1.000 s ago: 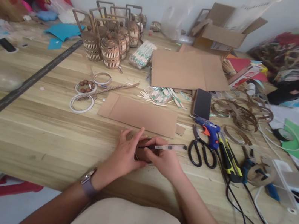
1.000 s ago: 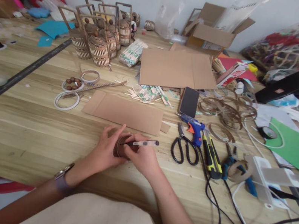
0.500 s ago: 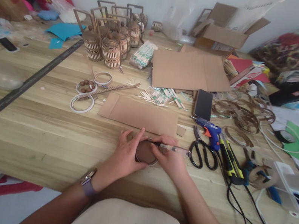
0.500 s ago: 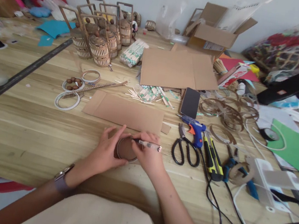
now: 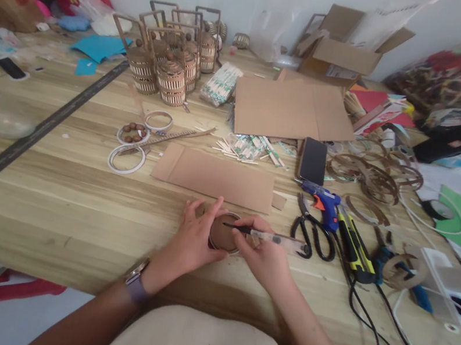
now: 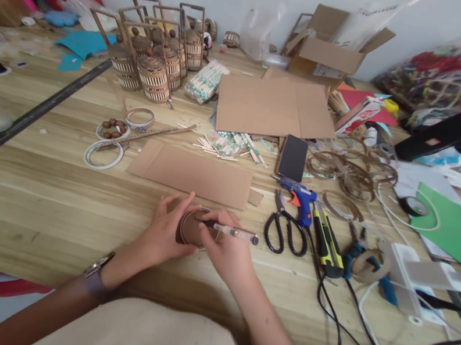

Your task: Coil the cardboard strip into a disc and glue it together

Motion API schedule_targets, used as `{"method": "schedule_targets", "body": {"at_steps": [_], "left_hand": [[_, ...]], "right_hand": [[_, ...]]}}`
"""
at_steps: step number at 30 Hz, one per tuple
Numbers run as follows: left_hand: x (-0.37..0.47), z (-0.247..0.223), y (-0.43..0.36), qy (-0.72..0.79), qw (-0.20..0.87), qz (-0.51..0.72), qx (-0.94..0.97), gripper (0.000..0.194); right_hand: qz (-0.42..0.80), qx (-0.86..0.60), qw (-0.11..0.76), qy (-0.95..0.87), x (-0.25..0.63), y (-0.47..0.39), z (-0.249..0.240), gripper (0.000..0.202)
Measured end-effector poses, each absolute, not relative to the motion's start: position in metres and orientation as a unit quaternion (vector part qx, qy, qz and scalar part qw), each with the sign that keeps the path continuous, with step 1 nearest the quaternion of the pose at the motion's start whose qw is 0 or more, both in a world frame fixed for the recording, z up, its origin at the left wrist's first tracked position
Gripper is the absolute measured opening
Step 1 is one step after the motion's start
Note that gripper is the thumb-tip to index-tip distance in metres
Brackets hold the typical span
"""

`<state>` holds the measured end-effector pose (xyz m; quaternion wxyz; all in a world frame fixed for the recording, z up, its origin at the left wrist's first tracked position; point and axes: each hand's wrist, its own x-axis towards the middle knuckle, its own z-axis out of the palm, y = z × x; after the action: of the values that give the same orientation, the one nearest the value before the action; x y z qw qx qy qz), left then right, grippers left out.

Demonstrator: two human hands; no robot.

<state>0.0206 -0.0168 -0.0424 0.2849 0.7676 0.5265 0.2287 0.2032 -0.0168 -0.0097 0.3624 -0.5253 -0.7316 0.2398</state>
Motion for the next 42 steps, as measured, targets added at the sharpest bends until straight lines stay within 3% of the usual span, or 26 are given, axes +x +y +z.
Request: {"method": "schedule_targets", "body": {"at_steps": [5,15,22,42], "left_hand": [[0.021,-0.042,-0.018,0.523,0.275,0.236,0.772,0.111],[0.021,-0.041,-0.018,0.527,0.274,0.227,0.772,0.113],[0.021,-0.038,-0.018,0.53,0.291,0.216,0.767,0.116],[0.021,-0.043,-0.019,0.529,0.273,0.241,0.767,0.102]], "right_hand": [[0.309,-0.532,0.371,-0.696,0.189,-0.013,-0.018,0.007],[0.334,-0.566,0.396,-0.641,0.194,-0.017,-0.017,0.008],[0.445,-0.589,0.406,-0.539,0.201,-0.021,-0.009,0.022],[0.36,-0.57,0.378,-0.635,0.186,-0.023,-0.016,0.011]]}}
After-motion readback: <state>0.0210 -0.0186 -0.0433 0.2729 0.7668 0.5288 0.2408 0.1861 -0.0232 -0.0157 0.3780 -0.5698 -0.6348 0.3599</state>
